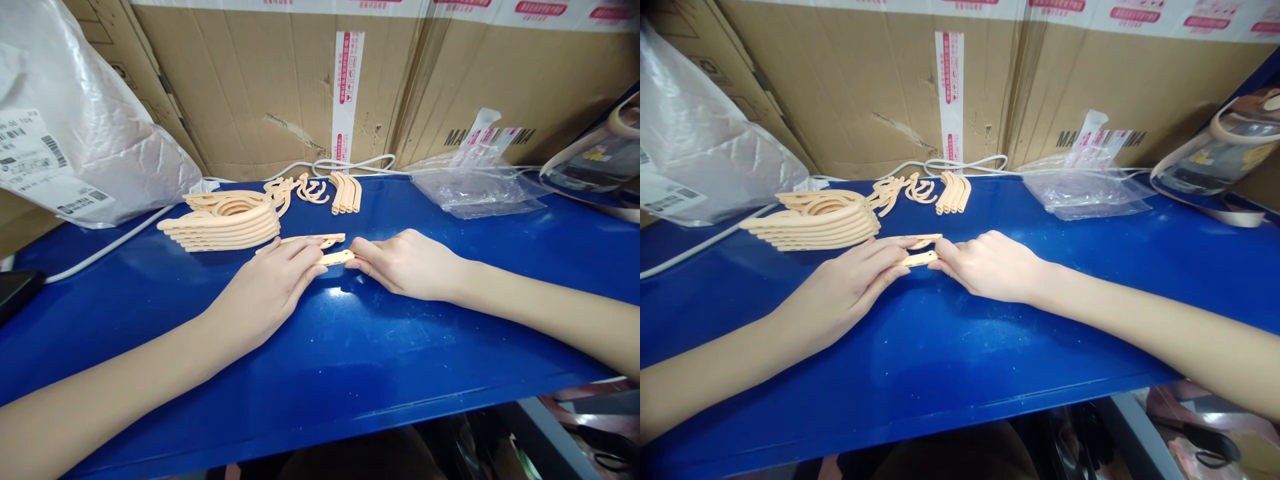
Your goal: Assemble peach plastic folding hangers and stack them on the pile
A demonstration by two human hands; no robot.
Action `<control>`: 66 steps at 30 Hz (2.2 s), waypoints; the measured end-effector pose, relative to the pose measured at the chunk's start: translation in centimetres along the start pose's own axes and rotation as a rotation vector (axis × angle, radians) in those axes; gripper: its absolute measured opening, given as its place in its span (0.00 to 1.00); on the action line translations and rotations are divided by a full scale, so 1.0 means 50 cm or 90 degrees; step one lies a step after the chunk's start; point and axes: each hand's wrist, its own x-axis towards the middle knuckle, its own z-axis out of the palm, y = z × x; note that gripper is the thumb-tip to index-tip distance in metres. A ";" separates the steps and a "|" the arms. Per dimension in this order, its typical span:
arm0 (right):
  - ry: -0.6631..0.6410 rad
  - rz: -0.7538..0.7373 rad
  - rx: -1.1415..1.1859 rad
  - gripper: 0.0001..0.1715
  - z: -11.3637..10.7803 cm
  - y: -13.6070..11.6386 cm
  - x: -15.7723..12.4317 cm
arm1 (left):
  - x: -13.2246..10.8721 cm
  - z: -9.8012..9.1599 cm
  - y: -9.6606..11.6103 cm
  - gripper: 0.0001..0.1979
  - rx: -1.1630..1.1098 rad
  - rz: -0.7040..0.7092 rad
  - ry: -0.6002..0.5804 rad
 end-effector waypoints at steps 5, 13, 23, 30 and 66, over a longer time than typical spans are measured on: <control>0.019 -0.022 -0.026 0.26 0.003 0.001 -0.003 | 0.000 -0.002 0.001 0.13 -0.002 0.004 -0.004; 0.112 -0.055 -0.085 0.27 0.004 0.004 -0.003 | 0.002 -0.003 0.002 0.13 -0.019 0.002 -0.006; 0.111 -0.020 0.068 0.25 0.008 0.003 -0.003 | -0.003 -0.006 0.002 0.13 -0.022 0.001 0.003; 0.033 -0.002 0.241 0.21 0.003 0.010 -0.001 | 0.000 -0.003 0.002 0.14 -0.021 0.007 -0.007; 0.136 -0.219 0.366 0.05 0.004 -0.012 -0.010 | 0.011 -0.011 -0.017 0.06 -0.206 -0.071 0.027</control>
